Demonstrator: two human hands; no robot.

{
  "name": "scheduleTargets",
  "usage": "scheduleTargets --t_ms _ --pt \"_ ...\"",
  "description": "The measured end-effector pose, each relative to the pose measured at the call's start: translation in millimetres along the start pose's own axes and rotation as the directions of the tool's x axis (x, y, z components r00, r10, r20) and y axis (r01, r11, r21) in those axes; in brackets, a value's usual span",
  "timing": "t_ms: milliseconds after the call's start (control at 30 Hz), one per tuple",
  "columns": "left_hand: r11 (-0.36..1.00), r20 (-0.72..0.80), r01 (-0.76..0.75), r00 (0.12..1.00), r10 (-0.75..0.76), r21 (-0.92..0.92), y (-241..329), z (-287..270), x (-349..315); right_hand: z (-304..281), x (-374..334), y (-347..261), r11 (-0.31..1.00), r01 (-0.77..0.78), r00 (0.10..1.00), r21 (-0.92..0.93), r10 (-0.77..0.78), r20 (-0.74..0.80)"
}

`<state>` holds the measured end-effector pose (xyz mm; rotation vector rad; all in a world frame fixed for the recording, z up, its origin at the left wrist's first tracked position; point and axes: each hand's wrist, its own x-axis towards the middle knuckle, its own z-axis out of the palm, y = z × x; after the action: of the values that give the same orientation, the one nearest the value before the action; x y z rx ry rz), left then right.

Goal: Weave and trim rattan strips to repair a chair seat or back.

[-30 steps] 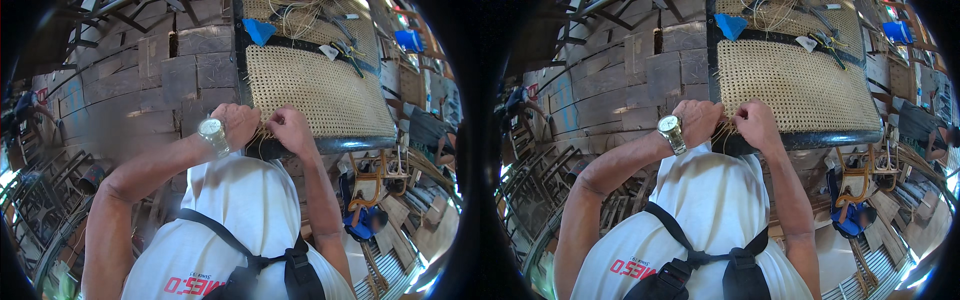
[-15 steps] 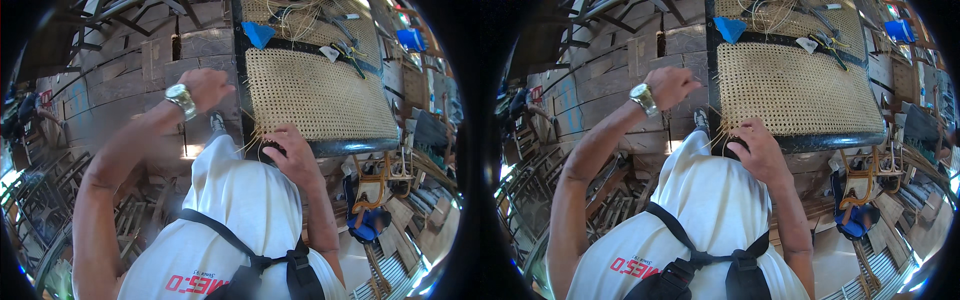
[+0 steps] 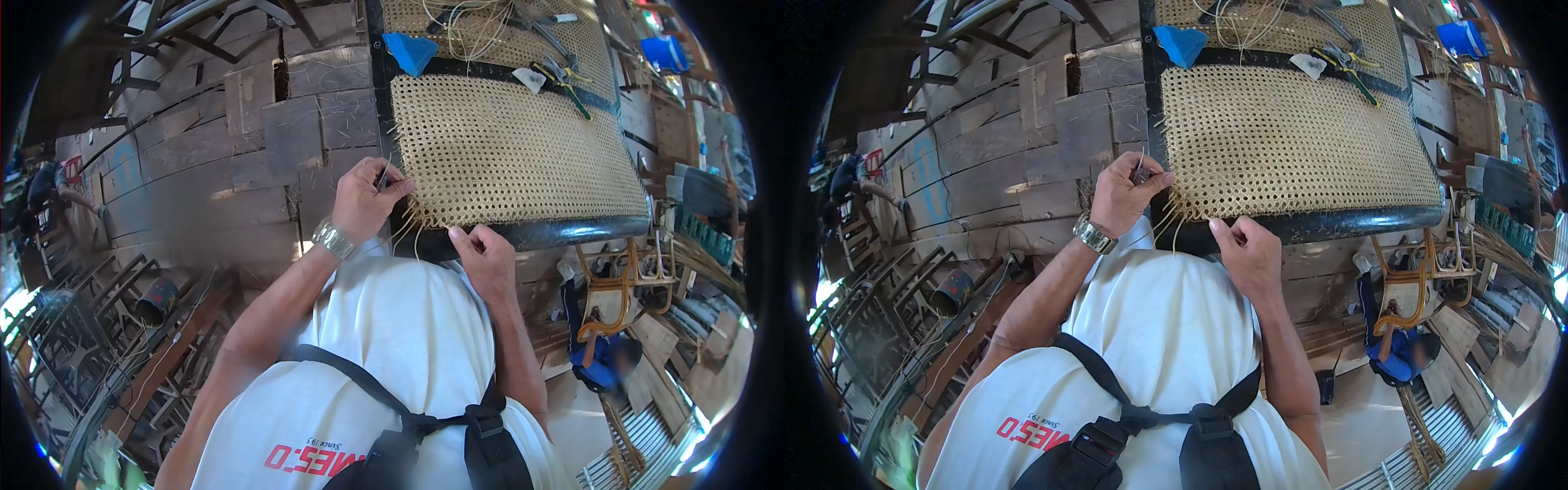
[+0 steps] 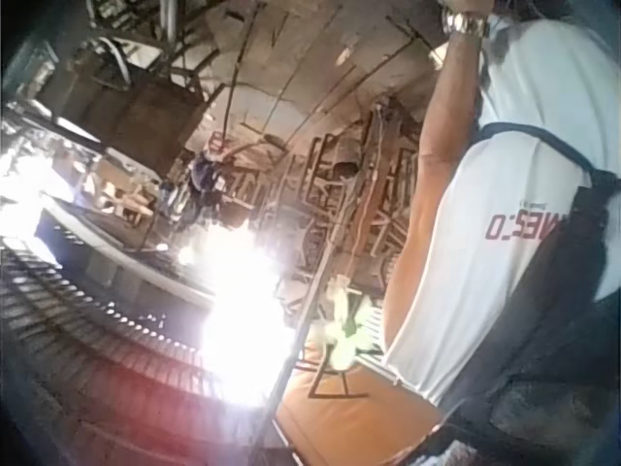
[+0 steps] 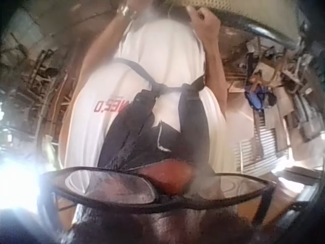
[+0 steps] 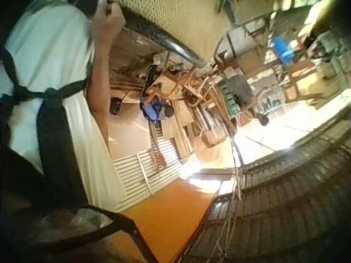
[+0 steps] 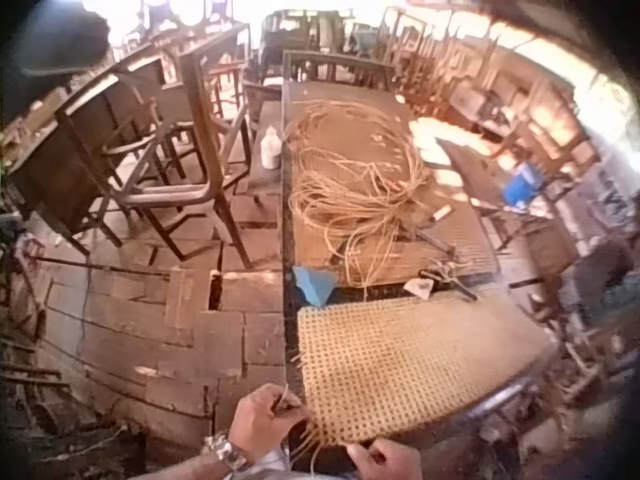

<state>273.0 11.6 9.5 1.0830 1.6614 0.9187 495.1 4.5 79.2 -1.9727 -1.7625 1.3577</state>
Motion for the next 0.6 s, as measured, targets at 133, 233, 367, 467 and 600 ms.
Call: scheduleTargets --t_ms 133,233,367,467,600 --pt "0.995 -0.042 -0.1 0.994 0.1 0.011 -10 6 -4 11 0 18 0.998 0.058 0.996 0.017 -0.056 -0.074" --pt "0.993 -0.074 -0.113 0.99 0.116 0.045 -5 13 -8 9 -5 26 0.992 0.08 0.996 0.095 -0.075 -0.05" --pt "0.947 -0.156 -0.252 0.946 0.284 0.198 -2 11 -21 -25 -5 30 0.993 0.105 0.991 -0.049 -0.1 0.085" --pt "0.893 -0.115 -0.313 0.924 0.366 0.324 6 7 -47 -51 5 24 0.936 0.316 0.943 -0.153 -0.328 -0.059" --pt "0.753 0.035 -0.465 0.86 0.509 0.465 10 5 -59 -44 58 1 0.837 0.537 0.843 -0.105 -0.533 0.071"
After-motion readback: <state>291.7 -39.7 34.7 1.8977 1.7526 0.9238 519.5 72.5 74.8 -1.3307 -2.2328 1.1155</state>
